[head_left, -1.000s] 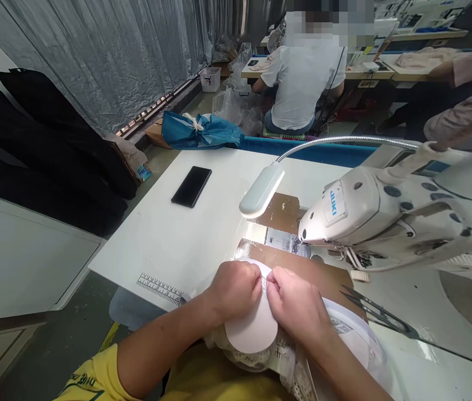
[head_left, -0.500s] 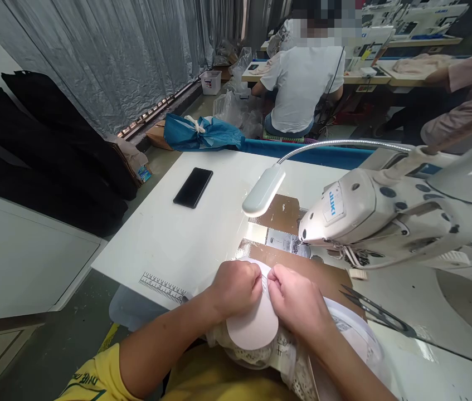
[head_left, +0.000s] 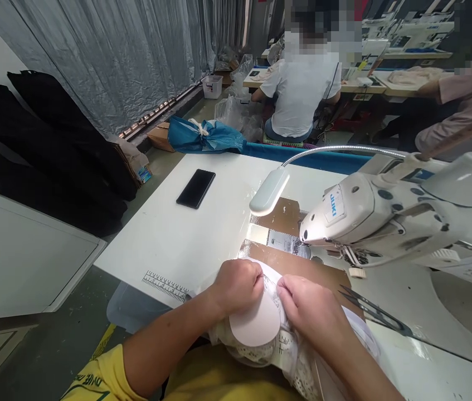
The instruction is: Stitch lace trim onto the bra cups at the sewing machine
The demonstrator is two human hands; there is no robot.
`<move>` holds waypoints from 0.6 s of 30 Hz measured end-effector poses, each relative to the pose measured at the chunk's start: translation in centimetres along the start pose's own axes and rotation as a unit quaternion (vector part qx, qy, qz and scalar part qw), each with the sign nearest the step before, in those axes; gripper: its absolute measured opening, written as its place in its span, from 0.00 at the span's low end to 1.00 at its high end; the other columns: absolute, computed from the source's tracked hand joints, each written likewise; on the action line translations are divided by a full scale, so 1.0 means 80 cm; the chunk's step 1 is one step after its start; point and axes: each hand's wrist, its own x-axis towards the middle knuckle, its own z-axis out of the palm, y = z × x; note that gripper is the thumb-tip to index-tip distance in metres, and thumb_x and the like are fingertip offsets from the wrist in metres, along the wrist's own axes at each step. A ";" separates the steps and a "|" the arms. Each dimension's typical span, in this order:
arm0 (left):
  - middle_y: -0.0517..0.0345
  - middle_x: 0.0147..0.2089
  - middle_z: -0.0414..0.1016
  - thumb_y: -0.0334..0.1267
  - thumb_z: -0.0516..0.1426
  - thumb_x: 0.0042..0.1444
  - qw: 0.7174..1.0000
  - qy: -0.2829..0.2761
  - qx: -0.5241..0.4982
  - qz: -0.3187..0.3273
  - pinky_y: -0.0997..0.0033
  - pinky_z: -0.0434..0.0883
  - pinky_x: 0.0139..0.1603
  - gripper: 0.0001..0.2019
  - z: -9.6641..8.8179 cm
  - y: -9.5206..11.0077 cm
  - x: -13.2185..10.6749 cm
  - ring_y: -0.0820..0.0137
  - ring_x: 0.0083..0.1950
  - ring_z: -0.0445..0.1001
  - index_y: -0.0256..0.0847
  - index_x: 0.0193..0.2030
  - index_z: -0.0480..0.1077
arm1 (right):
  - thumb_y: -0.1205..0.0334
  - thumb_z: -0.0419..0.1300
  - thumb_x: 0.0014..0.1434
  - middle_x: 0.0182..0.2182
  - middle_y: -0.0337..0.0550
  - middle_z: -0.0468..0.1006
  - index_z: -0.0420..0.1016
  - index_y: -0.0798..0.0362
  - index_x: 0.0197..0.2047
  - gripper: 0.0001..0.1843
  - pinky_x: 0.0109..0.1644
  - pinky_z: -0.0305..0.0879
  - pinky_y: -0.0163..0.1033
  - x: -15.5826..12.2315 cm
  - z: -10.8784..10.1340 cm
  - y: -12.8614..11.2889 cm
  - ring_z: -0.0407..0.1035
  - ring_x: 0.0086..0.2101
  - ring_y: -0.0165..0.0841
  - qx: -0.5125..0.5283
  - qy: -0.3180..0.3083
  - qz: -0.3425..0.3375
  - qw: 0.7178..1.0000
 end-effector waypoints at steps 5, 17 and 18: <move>0.61 0.24 0.69 0.34 0.49 0.54 1.000 0.000 0.004 -0.001 0.72 0.53 0.26 0.11 0.001 -0.002 0.001 0.74 0.25 0.62 0.39 0.21 0.61 | 0.61 0.47 0.63 0.29 0.38 0.74 0.67 0.50 0.29 0.13 0.31 0.55 0.35 0.010 0.005 0.000 0.68 0.29 0.33 0.087 0.097 -0.027 0.991; 0.60 0.23 0.69 0.35 0.50 0.53 1.000 -0.010 0.004 -0.012 0.71 0.51 0.25 0.11 0.000 -0.002 0.002 0.73 0.24 0.61 0.39 0.20 0.62 | 0.64 0.49 0.60 0.25 0.41 0.72 0.65 0.52 0.25 0.12 0.30 0.54 0.36 0.029 0.036 -0.007 0.65 0.26 0.32 0.068 0.169 -0.072 0.981; 0.61 0.22 0.68 0.35 0.50 0.53 1.000 -0.015 0.003 -0.013 0.71 0.51 0.25 0.11 0.000 -0.002 0.003 0.73 0.24 0.60 0.39 0.20 0.61 | 0.64 0.50 0.60 0.25 0.41 0.72 0.65 0.52 0.25 0.12 0.30 0.54 0.36 0.029 0.038 -0.007 0.65 0.26 0.32 0.071 0.169 -0.070 0.981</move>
